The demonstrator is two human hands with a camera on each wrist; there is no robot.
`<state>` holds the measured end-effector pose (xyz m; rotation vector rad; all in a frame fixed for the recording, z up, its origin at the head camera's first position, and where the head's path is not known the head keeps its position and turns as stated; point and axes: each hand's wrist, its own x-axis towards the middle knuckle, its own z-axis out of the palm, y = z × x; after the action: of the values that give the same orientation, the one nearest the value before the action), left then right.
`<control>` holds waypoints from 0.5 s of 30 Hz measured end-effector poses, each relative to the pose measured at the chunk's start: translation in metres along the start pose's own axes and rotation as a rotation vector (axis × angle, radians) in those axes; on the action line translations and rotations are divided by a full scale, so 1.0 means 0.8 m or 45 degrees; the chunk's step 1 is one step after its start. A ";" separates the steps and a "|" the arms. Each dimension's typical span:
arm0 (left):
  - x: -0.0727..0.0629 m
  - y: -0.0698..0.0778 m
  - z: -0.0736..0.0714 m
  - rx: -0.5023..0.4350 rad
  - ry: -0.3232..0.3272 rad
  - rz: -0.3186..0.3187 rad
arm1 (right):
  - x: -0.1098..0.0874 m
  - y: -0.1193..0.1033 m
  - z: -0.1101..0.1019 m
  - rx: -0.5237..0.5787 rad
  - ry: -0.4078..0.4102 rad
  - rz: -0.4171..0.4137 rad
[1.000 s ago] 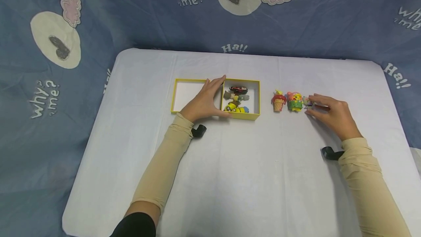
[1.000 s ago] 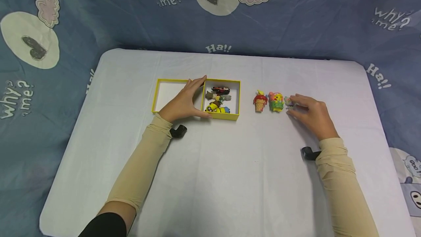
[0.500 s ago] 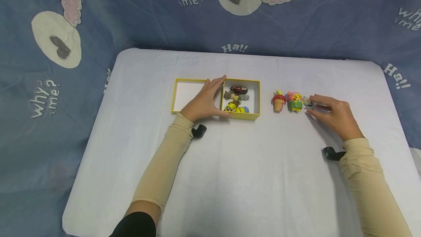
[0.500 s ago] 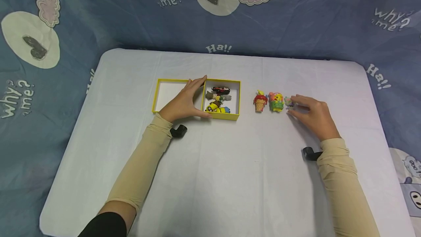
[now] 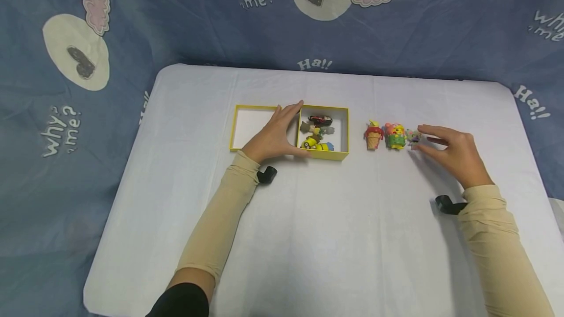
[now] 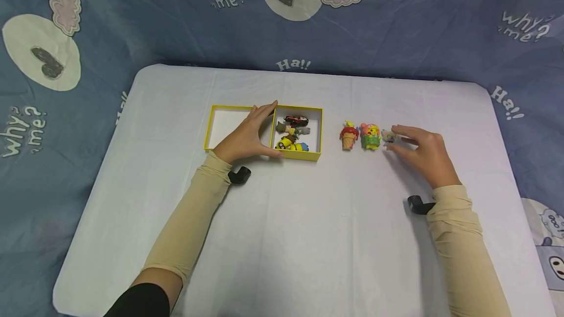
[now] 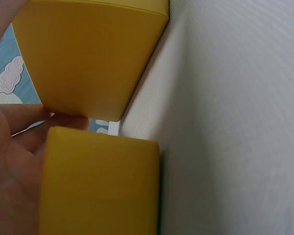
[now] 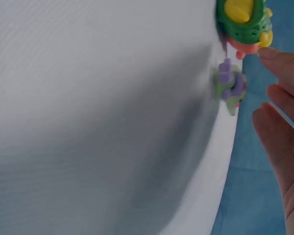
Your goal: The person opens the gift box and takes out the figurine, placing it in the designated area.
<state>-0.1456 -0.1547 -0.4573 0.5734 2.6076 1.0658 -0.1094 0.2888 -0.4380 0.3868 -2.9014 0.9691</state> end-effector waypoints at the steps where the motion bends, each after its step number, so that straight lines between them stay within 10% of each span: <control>1: 0.000 0.000 0.000 -0.001 0.000 -0.001 | 0.000 -0.001 0.000 0.000 0.007 -0.012; 15: -0.001 0.002 -0.001 0.001 0.003 -0.009 | 0.012 -0.050 -0.002 0.014 -0.004 -0.197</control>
<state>-0.1444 -0.1542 -0.4555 0.5630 2.6104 1.0636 -0.1089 0.2568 -0.4119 0.6033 -2.8196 0.9610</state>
